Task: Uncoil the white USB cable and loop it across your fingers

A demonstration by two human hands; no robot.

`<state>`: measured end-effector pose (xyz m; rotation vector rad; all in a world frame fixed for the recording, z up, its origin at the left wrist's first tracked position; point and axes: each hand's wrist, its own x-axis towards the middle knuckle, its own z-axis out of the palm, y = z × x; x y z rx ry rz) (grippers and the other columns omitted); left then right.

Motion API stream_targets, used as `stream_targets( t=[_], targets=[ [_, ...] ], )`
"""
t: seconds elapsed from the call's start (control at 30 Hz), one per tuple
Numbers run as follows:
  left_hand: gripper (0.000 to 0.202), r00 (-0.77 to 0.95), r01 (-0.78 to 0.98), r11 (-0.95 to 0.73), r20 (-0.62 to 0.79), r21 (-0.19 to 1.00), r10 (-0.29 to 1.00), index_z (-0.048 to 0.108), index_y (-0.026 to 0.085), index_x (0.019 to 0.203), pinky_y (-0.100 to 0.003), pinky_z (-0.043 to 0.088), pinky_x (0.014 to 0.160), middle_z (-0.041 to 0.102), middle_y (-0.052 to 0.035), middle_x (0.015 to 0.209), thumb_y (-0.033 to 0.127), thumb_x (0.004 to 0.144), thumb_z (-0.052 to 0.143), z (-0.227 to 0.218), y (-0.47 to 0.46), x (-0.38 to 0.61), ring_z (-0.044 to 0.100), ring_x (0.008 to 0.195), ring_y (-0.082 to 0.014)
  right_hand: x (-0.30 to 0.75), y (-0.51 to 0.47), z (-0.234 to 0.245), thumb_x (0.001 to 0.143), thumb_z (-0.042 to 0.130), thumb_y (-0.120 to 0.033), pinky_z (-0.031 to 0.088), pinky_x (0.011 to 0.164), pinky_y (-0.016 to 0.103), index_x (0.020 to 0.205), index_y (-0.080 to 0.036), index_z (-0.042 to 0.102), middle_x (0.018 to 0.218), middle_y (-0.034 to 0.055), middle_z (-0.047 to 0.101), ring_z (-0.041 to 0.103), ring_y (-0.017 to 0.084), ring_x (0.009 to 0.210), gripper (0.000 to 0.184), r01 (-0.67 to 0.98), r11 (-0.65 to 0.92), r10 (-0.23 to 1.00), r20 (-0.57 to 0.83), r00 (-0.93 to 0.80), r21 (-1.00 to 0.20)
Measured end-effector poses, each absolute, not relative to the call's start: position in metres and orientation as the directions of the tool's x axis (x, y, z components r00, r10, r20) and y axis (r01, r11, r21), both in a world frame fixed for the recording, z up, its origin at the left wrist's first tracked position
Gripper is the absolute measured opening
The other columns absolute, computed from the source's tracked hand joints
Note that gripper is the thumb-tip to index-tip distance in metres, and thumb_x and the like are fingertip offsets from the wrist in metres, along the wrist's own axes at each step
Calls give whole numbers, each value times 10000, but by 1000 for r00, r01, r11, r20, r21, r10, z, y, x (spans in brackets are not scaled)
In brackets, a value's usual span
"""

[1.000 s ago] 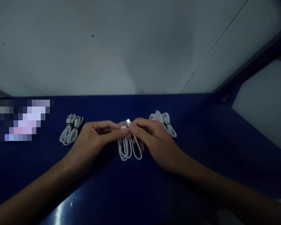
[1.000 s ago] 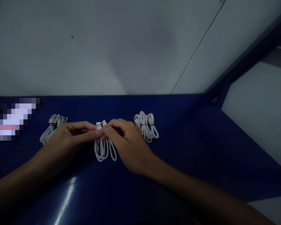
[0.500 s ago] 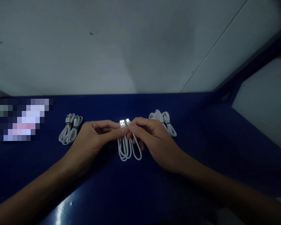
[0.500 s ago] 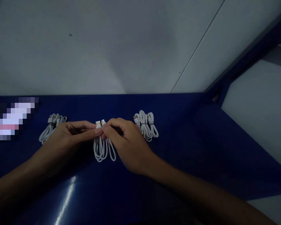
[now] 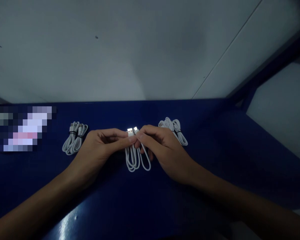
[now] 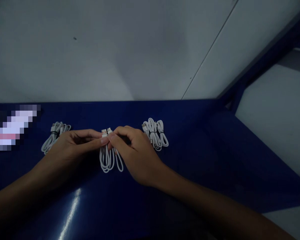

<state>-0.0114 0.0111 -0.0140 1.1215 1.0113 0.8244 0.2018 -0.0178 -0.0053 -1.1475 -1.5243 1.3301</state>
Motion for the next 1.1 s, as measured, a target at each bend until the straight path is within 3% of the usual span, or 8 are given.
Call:
stream_targets(
  t=[0.67, 0.9, 1.1],
  targets=[
    [54, 340, -38, 242, -215, 970, 915, 907, 243, 940, -280, 639, 881, 897, -58, 995, 232, 889, 922, -12, 10, -10, 852, 954, -225, 199, -19, -5, 1113, 582, -355, 468, 625, 318, 828, -219, 695, 858, 22, 683, 612, 165, 739, 335, 115, 45, 964, 14, -265, -992],
    [64, 336, -32, 229, -205, 973, 919, 897, 238, 920, -332, 661, 921, 897, -69, 990, 259, 875, 938, -12, 10, -10, 859, 951, -253, 200, -18, -7, 1112, 576, -371, 481, 629, 312, 852, -225, 712, 857, 22, 678, 608, 166, 738, 328, 128, 46, 964, 10, -265, -991],
    [63, 347, -74, 235, -196, 969, 917, 882, 236, 879, -256, 645, 869, 896, -44, 967, 187, 877, 921, -10, 9, -8, 855, 935, -209, 200, -18, -7, 1120, 570, -372, 472, 629, 317, 860, -220, 715, 848, 22, 672, 608, 164, 736, 335, 128, 44, 964, 9, -265, -991]
  ],
)
